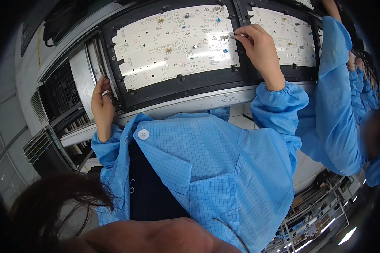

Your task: Manually placing small electronic components into an LED panel template on a production line.

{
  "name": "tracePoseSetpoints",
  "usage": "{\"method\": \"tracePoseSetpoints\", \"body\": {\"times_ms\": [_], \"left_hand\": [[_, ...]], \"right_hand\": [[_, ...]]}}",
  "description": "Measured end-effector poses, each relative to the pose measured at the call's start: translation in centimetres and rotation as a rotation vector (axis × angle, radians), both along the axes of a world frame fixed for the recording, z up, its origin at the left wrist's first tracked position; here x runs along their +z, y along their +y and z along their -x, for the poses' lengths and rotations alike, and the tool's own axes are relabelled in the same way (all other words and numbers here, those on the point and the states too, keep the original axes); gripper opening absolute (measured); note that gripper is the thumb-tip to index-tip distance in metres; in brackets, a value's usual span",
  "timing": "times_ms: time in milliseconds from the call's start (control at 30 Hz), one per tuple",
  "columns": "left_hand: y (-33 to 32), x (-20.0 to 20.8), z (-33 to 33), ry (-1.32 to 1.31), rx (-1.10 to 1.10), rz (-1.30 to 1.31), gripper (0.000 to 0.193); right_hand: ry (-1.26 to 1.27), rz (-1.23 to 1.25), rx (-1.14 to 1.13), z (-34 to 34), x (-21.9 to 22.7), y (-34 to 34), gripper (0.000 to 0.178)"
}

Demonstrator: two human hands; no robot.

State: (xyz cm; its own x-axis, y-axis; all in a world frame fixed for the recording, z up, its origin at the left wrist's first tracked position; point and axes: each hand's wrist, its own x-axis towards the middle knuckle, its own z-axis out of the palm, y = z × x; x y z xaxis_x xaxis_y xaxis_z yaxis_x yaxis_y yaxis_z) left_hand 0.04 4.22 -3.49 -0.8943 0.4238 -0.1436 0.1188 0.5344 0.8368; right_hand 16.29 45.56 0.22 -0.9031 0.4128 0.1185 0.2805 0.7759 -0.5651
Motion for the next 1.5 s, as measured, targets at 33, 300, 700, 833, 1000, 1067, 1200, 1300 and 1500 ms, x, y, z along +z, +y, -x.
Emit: {"method": "tracePoseSetpoints", "body": {"times_ms": [33, 300, 700, 833, 1000, 1067, 1200, 1300, 1500], "left_hand": [[-0.1, 0.0, 0.1, 0.002, 0.039, -0.025, 0.055], [1.2, 1.5, -0.2, 0.062, 0.126, -0.185, 0.043], [-0.5, -1.2, 0.9, -0.115, 0.202, -0.213, 0.035], [-1.1, -1.8, 1.1, -0.151, 0.195, -0.226, 0.031], [-1.6, -1.9, 1.0, -0.070, 0.156, -0.187, 0.029], [-1.6, -1.9, 1.2, -0.093, 0.159, -0.186, 0.029], [-1.7, -1.6, 1.1, -0.092, 0.156, -0.160, 0.028], [-1.8, -2.1, 1.1, -0.076, 0.155, -0.172, 0.028], [-1.6, -1.7, 1.2, -0.083, 0.138, -0.186, 0.028]], "right_hand": [[-0.009, 0.002, -0.005, 0.0, -0.1, -0.4, 0.011], [0.169, 0.369, -0.256, 0.5, 0.5, -5.0, 0.015], [-0.011, 0.252, -0.124, 8.3, -0.5, -8.3, 0.024], [-0.047, 0.062, -0.098, 9.5, -0.9, -8.4, 0.023], [-0.019, -0.014, -0.108, 9.9, -1.7, -8.7, 0.018], [0.001, -0.048, -0.127, 9.8, -1.8, -8.8, 0.018], [-0.036, -0.032, -0.154, 10.0, -1.4, -9.3, 0.019], [-0.084, 0.100, -0.247, 10.0, -1.4, -9.3, 0.020], [0.060, -0.296, -0.065, 10.0, -2.1, -9.8, 0.016]]}}
